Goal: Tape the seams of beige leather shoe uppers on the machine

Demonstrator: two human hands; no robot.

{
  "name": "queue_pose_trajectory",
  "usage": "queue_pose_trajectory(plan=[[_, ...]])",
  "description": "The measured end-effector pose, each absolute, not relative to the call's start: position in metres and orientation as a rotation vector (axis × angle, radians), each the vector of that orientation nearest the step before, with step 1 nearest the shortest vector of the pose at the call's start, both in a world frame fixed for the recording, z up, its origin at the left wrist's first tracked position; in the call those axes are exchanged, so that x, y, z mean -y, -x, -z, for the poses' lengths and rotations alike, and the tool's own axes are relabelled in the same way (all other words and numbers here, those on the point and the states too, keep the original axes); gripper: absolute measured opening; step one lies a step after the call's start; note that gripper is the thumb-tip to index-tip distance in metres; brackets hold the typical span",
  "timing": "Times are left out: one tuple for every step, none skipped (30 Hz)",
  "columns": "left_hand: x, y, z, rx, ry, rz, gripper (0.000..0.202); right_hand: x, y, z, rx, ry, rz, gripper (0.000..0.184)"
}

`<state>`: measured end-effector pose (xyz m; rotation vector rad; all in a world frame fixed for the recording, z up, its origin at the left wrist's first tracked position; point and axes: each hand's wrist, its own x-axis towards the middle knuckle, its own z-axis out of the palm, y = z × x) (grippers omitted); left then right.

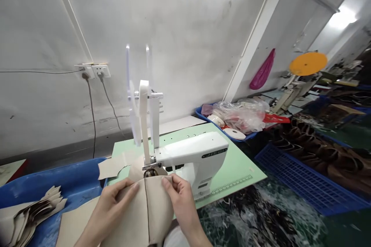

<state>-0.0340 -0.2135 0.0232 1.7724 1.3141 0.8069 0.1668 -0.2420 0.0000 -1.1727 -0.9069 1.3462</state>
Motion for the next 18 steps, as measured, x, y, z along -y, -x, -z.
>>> queue_pose_trajectory(plan=[[0.205,0.026,-0.023,-1.293,-1.72,-0.798,0.039,0.237,-0.17,0.004,0.858,1.158,-1.347,0.037],[0.198,0.021,-0.022,-1.274,-1.67,-0.787,0.041,0.233,-0.172,0.008,0.82,1.141,-1.36,0.037],[0.193,0.019,-0.02,-1.263,-1.621,-0.776,0.042,0.229,-0.173,0.011,0.791,1.122,-1.377,0.036],[0.189,0.018,-0.018,-1.258,-1.573,-0.765,0.043,0.227,-0.172,0.013,0.771,1.098,-1.397,0.036],[0.187,0.018,-0.015,-1.256,-1.529,-0.754,0.043,0.225,-0.171,0.015,0.756,1.072,-1.417,0.035],[0.186,0.019,-0.013,-1.252,-1.49,-0.745,0.044,0.223,-0.17,0.016,0.741,1.05,-1.433,0.035],[0.186,0.021,-0.01,-1.247,-1.46,-0.738,0.044,0.223,-0.169,0.016,0.726,1.031,-1.444,0.034],[0.187,0.022,-0.009,-1.243,-1.438,-0.733,0.044,0.222,-0.169,0.017,0.71,1.017,-1.45,0.033],[0.187,0.024,-0.007,-1.241,-1.42,-0.727,0.044,0.222,-0.168,0.017,0.694,1.01,-1.453,0.033],[0.187,0.025,-0.006,-1.242,-1.405,-0.721,0.044,0.222,-0.168,0.018,0.678,1.014,-1.449,0.032],[0.186,0.025,-0.005,-1.244,-1.392,-0.715,0.044,0.221,-0.168,0.018,0.661,1.028,-1.446,0.032],[0.183,0.026,-0.005,-1.246,-1.383,-0.71,0.044,0.22,-0.168,0.019,0.647,1.048,-1.443,0.031],[0.179,0.026,-0.004,-1.251,-1.379,-0.71,0.043,0.217,-0.168,0.02,0.637,1.066,-1.443,0.03],[0.174,0.026,-0.004,-1.258,-1.378,-0.715,0.043,0.214,-0.168,0.022,0.627,1.077,-1.436,0.03],[0.168,0.026,-0.003,-1.266,-1.38,-0.724,0.042,0.209,-0.168,0.024,0.612,1.081,-1.419,0.031],[0.161,0.026,-0.002,-1.277,-1.385,-0.737,0.041,0.203,-0.168,0.027,0.594,1.079,-1.403,0.034],[0.153,0.026,0.0,-1.291,-1.391,-0.752,0.04,0.195,-0.167,0.03,0.574,1.072,-1.387,0.038],[0.145,0.026,0.001,-1.306,-1.396,-0.77,0.039,0.187,-0.166,0.034,0.566,1.062,-1.38,0.043]])
